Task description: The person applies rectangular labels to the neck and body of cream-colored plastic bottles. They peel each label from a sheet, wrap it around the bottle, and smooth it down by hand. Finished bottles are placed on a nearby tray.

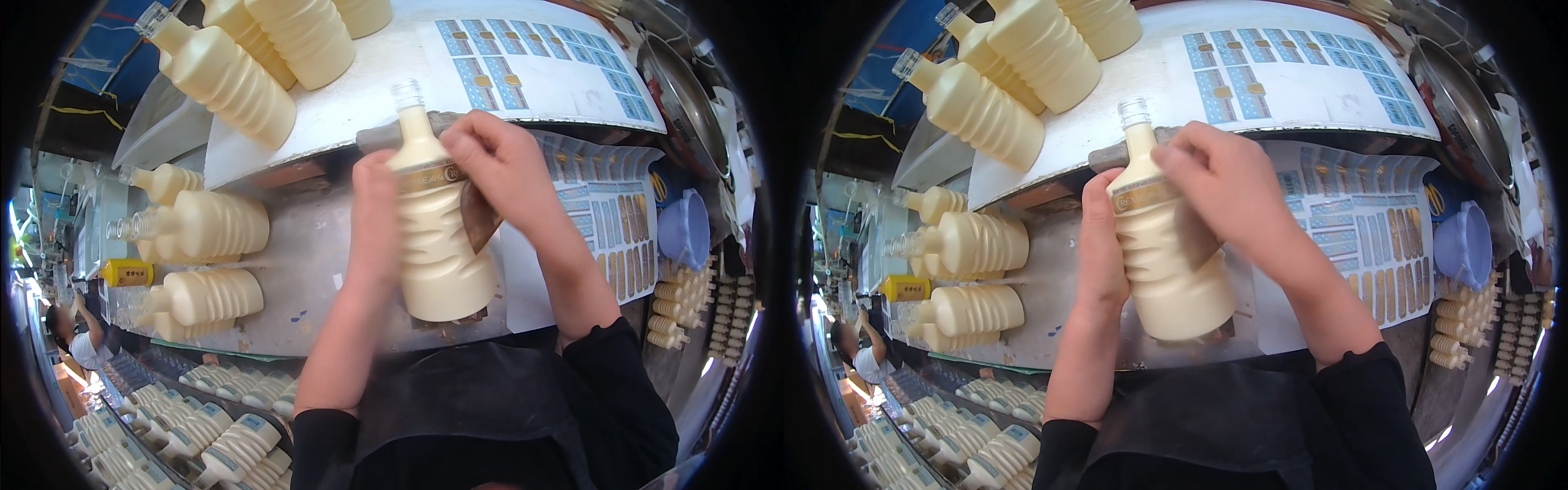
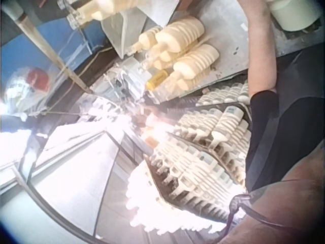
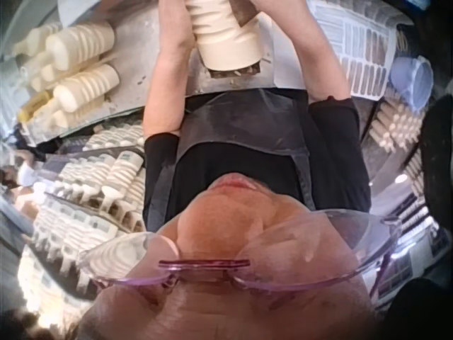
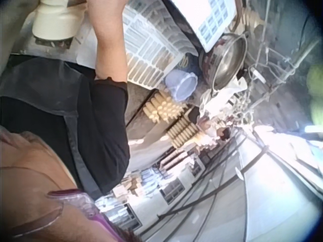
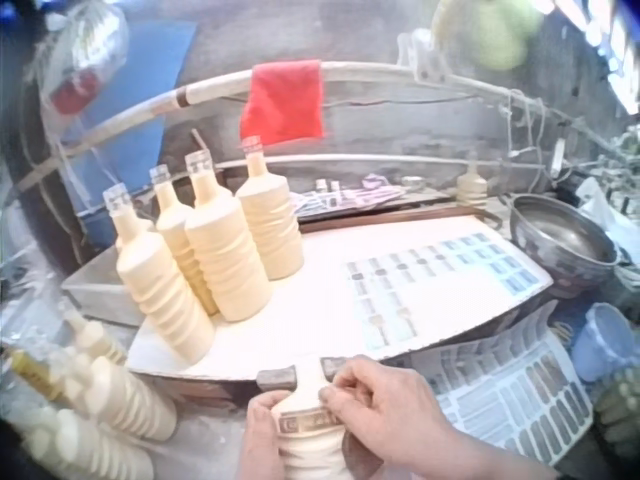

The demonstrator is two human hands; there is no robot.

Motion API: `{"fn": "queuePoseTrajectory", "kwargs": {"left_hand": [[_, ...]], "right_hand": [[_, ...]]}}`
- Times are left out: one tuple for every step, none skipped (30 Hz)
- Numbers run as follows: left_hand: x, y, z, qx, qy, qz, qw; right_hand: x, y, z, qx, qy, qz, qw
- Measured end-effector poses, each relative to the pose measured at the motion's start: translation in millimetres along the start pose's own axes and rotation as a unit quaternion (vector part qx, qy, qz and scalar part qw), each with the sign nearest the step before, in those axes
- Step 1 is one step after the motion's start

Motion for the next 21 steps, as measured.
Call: {"fn": "queuePoseTrajectory", "kwargs": {"left_hand": [[-1, 1, 2, 0.001, -0.03, 0.003, 1.0], [-3, 2, 4, 0.002, -0.058, 0.003, 0.998], [-4, 4, 7, 0.015, -0.027, 0.003, 1.0], [-5, 7, 10, 0.029, 0.003, 0.003, 1.0], [-6, 8, 11, 0.041, 0.032, 0.002, 0.999], [-6, 8, 10, 0.047, 0.05, 0.011, 0.998], [-7, 7, 10, 0.053, 0.069, 0.021, 0.996], [-7, 7, 9, 0.059, 0.089, 0.028, 0.994], [-9, 6, 9, 0.06, 0.052, 0.019, 0.997], [-11, 4, 10, 0.06, 0.015, 0.011, 0.998], [-10, 4, 12, 0.057, -0.022, 0.008, 0.998], [-8, 5, 11, 0.053, -0.008, 0.005, 0.999], [-6, 6, 8, 0.048, 0.007, 0.003, 0.999], [0, 7, 5, 0.04, 0.023, 0.007, 0.999], [8, 6, 3, -0.009, -0.019, 0.014, 1.0], [4, 9, -1, -0.024, 0.008, 0.019, 0.999], [3, 8, 4, 0.0, 0.029, 0.011, 1.0], [1, 9, 0, 0.017, 0.032, 0.026, 0.999], [-3, 9, -1, -0.006, 0.014, 0.014, 1.0], [-6, 9, -8, 0.006, 0.071, -0.005, 0.997], [-4, 10, -8, 0.025, 0.088, 0.001, 0.996]], "right_hand": [[3, -2, 7, -0.018, -0.055, -0.01, 0.998], [10, 0, 10, -0.046, -0.139, -0.014, 0.989], [16, 2, 11, -0.072, -0.221, -0.017, 0.972], [20, 4, 11, -0.098, -0.302, -0.021, 0.948], [21, 8, 6, -0.043, -0.267, 0.06, 0.961], [17, 15, 1, -0.009, -0.229, 0.068, 0.971], [14, 23, -4, 0.026, -0.191, 0.076, 0.978], [10, 32, -9, 0.06, -0.151, 0.086, 0.983], [5, 38, -14, 0.134, -0.087, 0.097, 0.982], [6, 44, -23, 0.167, 0.028, 0.111, 0.979], [6, 43, -20, 0.153, 0.033, 0.132, 0.979], [6, 42, -16, 0.141, 0.038, 0.152, 0.978], [10, 40, -12, 0.135, 0.04, 0.162, 0.977], [12, 36, -10, 0.135, 0.04, 0.168, 0.976], [11, 37, -11, 0.188, 0.058, 0.189, 0.962], [12, 42, -13, 0.228, 0.046, 0.2, 0.952], [10, 46, -13, 0.245, 0.032, 0.195, 0.949], [8, 48, -15, 0.257, 0.011, 0.168, 0.952], [7, 47, -12, 0.249, 0.032, 0.161, 0.954], [7, 43, -11, 0.247, 0.052, 0.167, 0.953], [8, 42, -17, 0.287, 0.094, 0.19, 0.934]]}}
Point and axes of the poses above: each hand's wrist, its own y-axis away from the middle knuckle, its own x-axis out of the back of the hand, z = x × y, the point moved 4 cm from there along -y, towards the middle knuckle, and after that the axes turned 7 degrees about z, right-handed, at the moved point
